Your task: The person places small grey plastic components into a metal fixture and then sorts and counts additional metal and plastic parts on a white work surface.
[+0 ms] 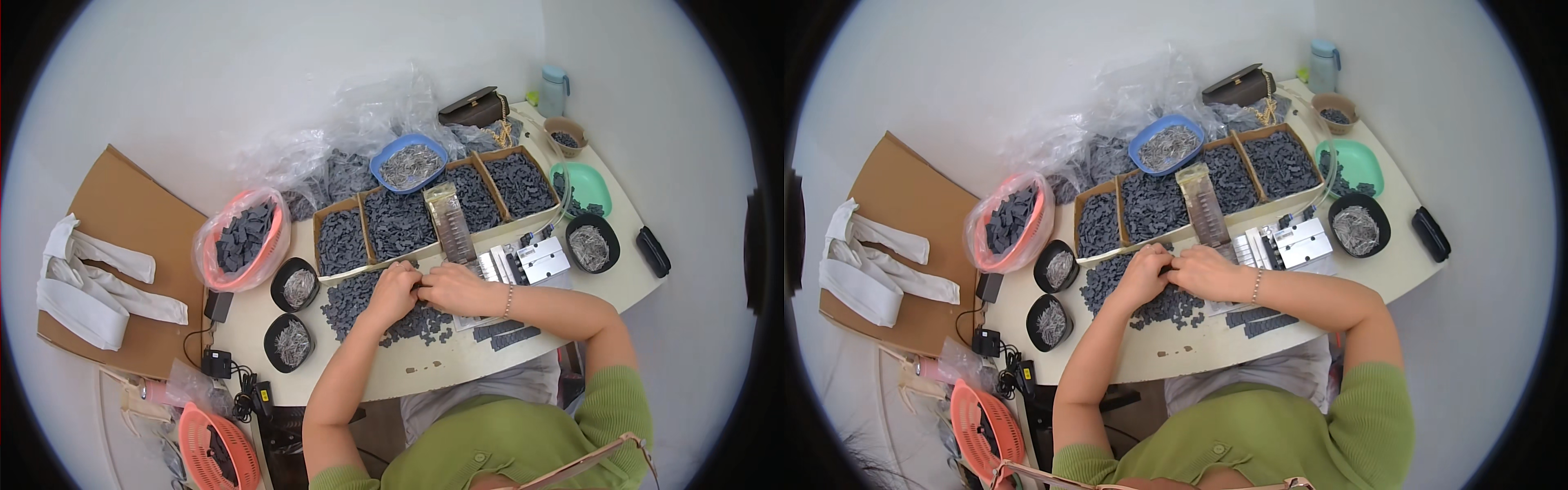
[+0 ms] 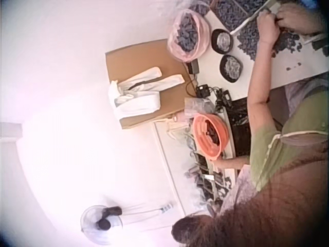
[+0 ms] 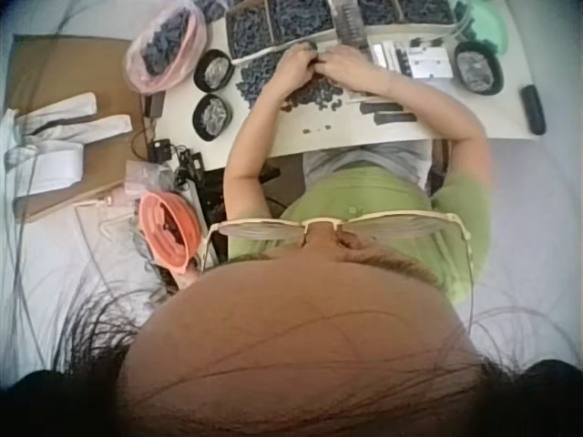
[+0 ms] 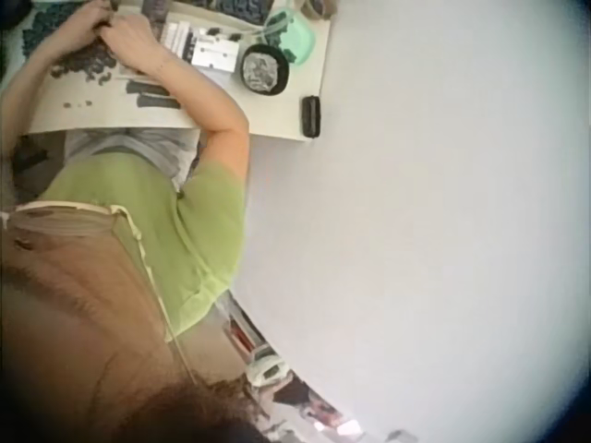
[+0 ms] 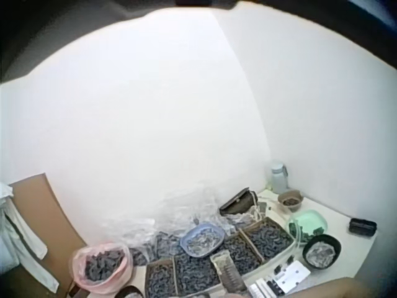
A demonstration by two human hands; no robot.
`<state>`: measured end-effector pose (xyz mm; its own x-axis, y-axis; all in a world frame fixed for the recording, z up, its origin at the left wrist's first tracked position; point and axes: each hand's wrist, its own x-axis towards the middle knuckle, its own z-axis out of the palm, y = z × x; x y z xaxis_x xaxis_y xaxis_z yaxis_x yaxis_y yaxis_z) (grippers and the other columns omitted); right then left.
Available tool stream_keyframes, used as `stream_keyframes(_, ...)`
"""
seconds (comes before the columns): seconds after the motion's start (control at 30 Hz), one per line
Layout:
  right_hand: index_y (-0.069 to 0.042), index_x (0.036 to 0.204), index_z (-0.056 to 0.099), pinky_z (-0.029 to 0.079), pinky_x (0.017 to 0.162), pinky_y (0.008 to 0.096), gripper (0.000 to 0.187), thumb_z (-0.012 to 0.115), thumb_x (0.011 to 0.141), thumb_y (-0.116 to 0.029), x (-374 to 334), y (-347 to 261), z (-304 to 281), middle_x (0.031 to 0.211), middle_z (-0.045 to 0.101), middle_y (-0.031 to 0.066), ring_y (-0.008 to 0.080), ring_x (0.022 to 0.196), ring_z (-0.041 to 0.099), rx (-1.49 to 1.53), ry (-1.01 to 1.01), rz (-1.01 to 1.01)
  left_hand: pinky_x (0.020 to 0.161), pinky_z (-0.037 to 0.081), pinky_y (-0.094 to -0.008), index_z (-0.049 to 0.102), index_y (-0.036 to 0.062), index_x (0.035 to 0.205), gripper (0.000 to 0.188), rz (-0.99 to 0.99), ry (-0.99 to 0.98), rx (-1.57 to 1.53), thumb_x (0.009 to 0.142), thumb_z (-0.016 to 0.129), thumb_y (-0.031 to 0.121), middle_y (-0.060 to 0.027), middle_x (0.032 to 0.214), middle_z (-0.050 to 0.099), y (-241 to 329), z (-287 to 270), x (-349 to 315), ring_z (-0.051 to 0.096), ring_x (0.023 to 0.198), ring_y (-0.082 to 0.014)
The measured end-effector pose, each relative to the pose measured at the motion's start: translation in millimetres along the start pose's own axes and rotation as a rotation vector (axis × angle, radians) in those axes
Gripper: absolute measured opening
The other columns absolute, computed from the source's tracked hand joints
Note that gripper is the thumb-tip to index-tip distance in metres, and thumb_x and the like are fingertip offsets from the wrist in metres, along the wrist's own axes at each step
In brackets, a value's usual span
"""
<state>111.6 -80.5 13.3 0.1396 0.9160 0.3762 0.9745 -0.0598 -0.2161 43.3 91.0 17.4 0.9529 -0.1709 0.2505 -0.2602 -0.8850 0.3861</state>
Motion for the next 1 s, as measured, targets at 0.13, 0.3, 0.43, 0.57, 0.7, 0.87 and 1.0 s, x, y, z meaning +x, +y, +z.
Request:
stream_keyframes(0.13,-0.014,0.089,0.069,0.043,0.081,0.0365,0.015,0.067,0.075,-0.020,-3,3,-11,0.083,0.061,0.0025,0.0218,0.089,0.059,0.021,-0.043,0.007,0.078,0.046,-0.0400,0.068,0.0028,0.077,0.006,-0.018,-0.024,-0.026,0.071,0.066,0.002,-0.0110,0.083,0.061,8,-5,2,0.057,0.088,-0.0310)
stream_keyframes(0.3,-0.015,0.081,0.067,0.038,0.082,0.0334,0.014,0.073,0.072,-0.025,-18,-10,-19,0.085,0.060,-0.0004,0.0183,0.096,0.054,-0.043,-0.184,-0.034,0.078,0.045,-0.0406,0.065,0.0012,0.082,0.006,-0.032,0.046,-0.013,0.077,0.063,0.001,-0.0128,0.082,0.059,8,0,1,0.057,0.088,-0.0326)
stream_keyframes(0.43,-0.010,0.084,0.066,0.046,0.075,0.0389,0.015,0.071,0.076,-0.021,-21,-1,-31,0.083,0.064,0.0077,0.0267,0.087,0.061,0.189,-0.040,0.120,0.076,0.047,-0.0412,0.061,0.0013,0.084,0.004,-0.011,0.162,-0.048,0.080,0.062,0.002,-0.0137,0.082,0.058,23,6,1,0.057,0.083,-0.0331)
stream_keyframes(0.57,-0.004,0.090,0.065,0.050,0.072,0.0412,0.015,0.067,0.079,-0.014,-35,21,-64,0.083,0.065,0.0124,0.0327,0.082,0.064,0.381,0.056,0.361,0.071,0.049,-0.0396,0.060,0.0017,0.087,0.008,0.102,0.241,-0.103,0.079,0.061,0.001,-0.0137,0.085,0.057,52,20,-4,0.058,0.081,-0.0319)
stream_keyframes(0.7,-0.005,0.094,0.066,0.051,0.073,0.0400,0.014,0.065,0.081,-0.010,-51,25,-59,0.087,0.064,0.0114,0.0313,0.083,0.063,0.303,0.088,0.339,0.069,0.050,-0.0365,0.060,0.0023,0.087,0.012,0.208,0.266,0.075,0.076,0.063,0.000,-0.0115,0.084,0.058,65,33,-8,0.059,0.080,-0.0297)
stream_keyframes(0.87,-0.006,0.096,0.065,0.050,0.072,0.0395,0.016,0.065,0.081,-0.009,-56,19,-54,0.087,0.059,0.0098,0.0296,0.084,0.061,0.161,0.116,0.250,0.069,0.050,-0.0372,0.059,0.0023,0.088,0.012,0.101,0.376,0.058,0.077,0.064,-0.001,-0.0120,0.086,0.060,75,15,-8,0.060,0.080,-0.0305)
stream_keyframes(1.0,-0.006,0.096,0.065,0.049,0.072,0.0383,0.017,0.067,0.080,-0.011,-53,14,-41,0.085,0.055,0.0083,0.0282,0.084,0.059,0.078,0.059,0.169,0.068,0.050,-0.0386,0.059,0.0018,0.088,0.010,0.015,0.330,-0.074,0.080,0.063,-0.001,-0.0132,0.085,0.061,66,10,-16,0.061,0.079,-0.0318)
